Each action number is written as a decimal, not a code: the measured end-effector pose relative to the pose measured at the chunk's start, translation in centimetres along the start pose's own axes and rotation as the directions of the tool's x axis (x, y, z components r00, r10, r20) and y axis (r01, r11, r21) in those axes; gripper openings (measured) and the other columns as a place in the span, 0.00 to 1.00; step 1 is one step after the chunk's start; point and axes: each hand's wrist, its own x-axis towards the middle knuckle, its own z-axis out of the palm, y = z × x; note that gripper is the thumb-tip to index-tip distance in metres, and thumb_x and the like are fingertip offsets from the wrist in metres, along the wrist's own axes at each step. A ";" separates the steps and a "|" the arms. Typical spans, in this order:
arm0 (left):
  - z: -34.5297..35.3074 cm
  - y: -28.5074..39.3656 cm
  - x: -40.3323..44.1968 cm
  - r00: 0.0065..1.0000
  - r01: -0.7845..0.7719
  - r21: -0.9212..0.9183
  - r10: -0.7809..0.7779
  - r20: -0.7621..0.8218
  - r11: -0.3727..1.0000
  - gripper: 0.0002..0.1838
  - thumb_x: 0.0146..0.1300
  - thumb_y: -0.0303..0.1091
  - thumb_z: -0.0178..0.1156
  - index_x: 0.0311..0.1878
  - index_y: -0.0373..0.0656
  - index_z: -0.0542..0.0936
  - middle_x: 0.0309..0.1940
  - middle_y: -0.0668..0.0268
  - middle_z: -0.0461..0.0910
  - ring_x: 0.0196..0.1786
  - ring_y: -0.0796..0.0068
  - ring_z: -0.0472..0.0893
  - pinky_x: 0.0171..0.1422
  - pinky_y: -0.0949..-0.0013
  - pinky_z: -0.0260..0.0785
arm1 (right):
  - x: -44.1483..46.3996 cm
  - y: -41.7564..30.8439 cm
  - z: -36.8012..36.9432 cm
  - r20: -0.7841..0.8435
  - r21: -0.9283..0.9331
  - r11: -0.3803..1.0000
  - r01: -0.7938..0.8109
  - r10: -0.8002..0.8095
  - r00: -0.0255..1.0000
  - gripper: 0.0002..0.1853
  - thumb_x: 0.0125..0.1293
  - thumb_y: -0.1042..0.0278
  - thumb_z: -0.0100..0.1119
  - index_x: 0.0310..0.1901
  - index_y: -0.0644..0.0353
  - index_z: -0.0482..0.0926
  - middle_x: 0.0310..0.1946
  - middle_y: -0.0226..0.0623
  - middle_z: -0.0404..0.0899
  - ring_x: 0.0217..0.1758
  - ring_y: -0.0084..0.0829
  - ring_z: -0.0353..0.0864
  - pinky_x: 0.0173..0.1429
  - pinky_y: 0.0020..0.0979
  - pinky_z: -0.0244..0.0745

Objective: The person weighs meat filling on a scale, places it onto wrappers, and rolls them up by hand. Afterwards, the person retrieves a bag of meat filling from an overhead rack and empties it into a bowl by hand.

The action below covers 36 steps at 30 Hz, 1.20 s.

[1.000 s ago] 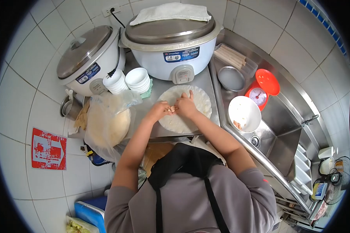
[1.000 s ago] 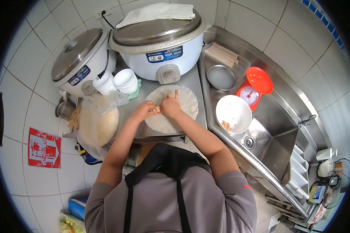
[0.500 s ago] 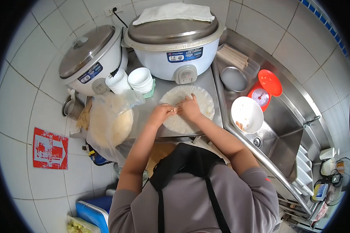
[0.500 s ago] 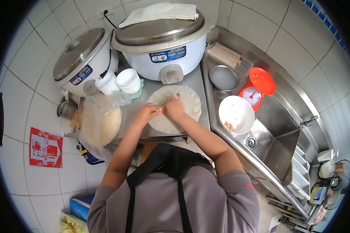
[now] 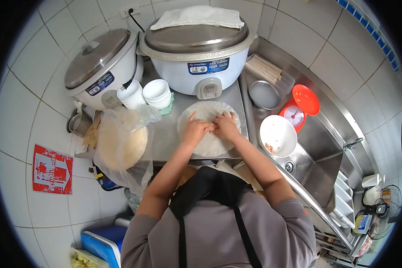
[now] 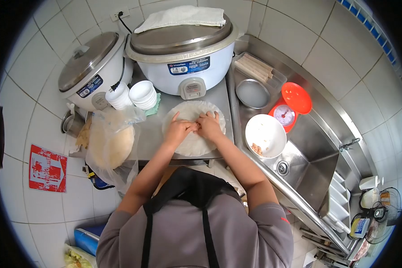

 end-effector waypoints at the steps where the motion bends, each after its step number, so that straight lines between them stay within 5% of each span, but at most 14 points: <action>1: 0.3 0.1 0.3 1.000 -0.004 -0.017 0.004 0.008 1.000 0.10 0.53 0.42 0.59 0.34 0.51 0.84 0.30 0.69 0.81 0.36 0.72 0.79 0.70 0.57 0.47 | 0.0 0.5 0.1 0.002 0.001 1.000 0.010 -0.010 1.000 0.19 0.36 0.58 0.71 0.35 0.48 0.81 0.34 0.22 0.75 0.49 0.32 0.67 0.66 0.57 0.41; 6: 1.4 -0.3 0.8 0.999 -0.020 -0.078 0.022 0.027 0.997 0.09 0.52 0.41 0.60 0.34 0.51 0.84 0.29 0.66 0.81 0.34 0.70 0.79 0.70 0.57 0.48 | -0.4 1.0 -2.6 0.115 0.058 0.997 0.048 -0.054 0.992 0.16 0.39 0.60 0.70 0.34 0.48 0.81 0.35 0.23 0.74 0.51 0.32 0.67 0.66 0.56 0.43; 14: 2.0 0.2 2.0 0.981 -0.062 0.002 0.060 0.186 0.998 0.12 0.49 0.39 0.63 0.38 0.47 0.83 0.30 0.64 0.80 0.37 0.67 0.78 0.69 0.55 0.48 | -1.1 4.5 -0.8 -0.016 0.006 0.993 0.114 -0.114 0.993 0.20 0.38 0.60 0.71 0.38 0.49 0.80 0.33 0.23 0.75 0.50 0.32 0.67 0.64 0.55 0.44; 17: 3.2 0.3 2.0 0.992 -0.121 -0.114 0.118 -0.034 0.986 0.13 0.48 0.38 0.63 0.39 0.50 0.83 0.29 0.65 0.79 0.37 0.66 0.78 0.69 0.55 0.49 | -1.6 4.9 -2.0 -0.038 0.048 0.991 0.121 -0.119 0.992 0.19 0.38 0.61 0.70 0.37 0.50 0.80 0.33 0.24 0.75 0.49 0.32 0.67 0.63 0.53 0.46; 20: 3.5 0.9 2.5 0.986 -0.102 -0.001 0.101 0.134 0.995 0.13 0.47 0.39 0.64 0.39 0.51 0.83 0.28 0.65 0.78 0.37 0.66 0.77 0.69 0.54 0.50 | -1.9 5.3 -1.9 -0.058 0.049 0.992 0.120 -0.117 0.991 0.17 0.40 0.65 0.69 0.36 0.51 0.80 0.32 0.24 0.76 0.49 0.33 0.67 0.61 0.50 0.48; 26: 3.8 1.8 2.6 0.998 -0.058 -0.027 0.058 0.011 0.998 0.12 0.46 0.39 0.65 0.37 0.52 0.83 0.26 0.67 0.77 0.38 0.67 0.77 0.67 0.54 0.52 | -1.9 4.6 -3.4 -0.127 0.169 0.981 0.098 -0.077 0.989 0.12 0.41 0.67 0.67 0.32 0.52 0.80 0.31 0.26 0.76 0.47 0.33 0.68 0.58 0.45 0.51; 32: 3.9 1.9 3.5 0.978 -0.013 0.022 0.008 0.208 1.000 0.20 0.43 0.43 0.67 0.42 0.49 0.82 0.31 0.66 0.78 0.41 0.68 0.77 0.68 0.54 0.50 | -2.1 6.5 -2.5 -0.134 0.099 0.985 0.142 -0.128 0.983 0.12 0.40 0.67 0.67 0.31 0.53 0.81 0.31 0.26 0.76 0.46 0.32 0.68 0.59 0.40 0.52; 36: 4.6 1.6 3.3 1.000 -0.026 0.012 0.026 0.014 1.000 0.18 0.43 0.44 0.67 0.38 0.48 0.82 0.32 0.68 0.78 0.43 0.69 0.76 0.69 0.53 0.48 | -2.7 6.4 -2.8 -0.199 0.221 0.970 0.100 -0.056 0.978 0.11 0.40 0.66 0.67 0.30 0.52 0.81 0.31 0.25 0.76 0.45 0.31 0.68 0.58 0.37 0.53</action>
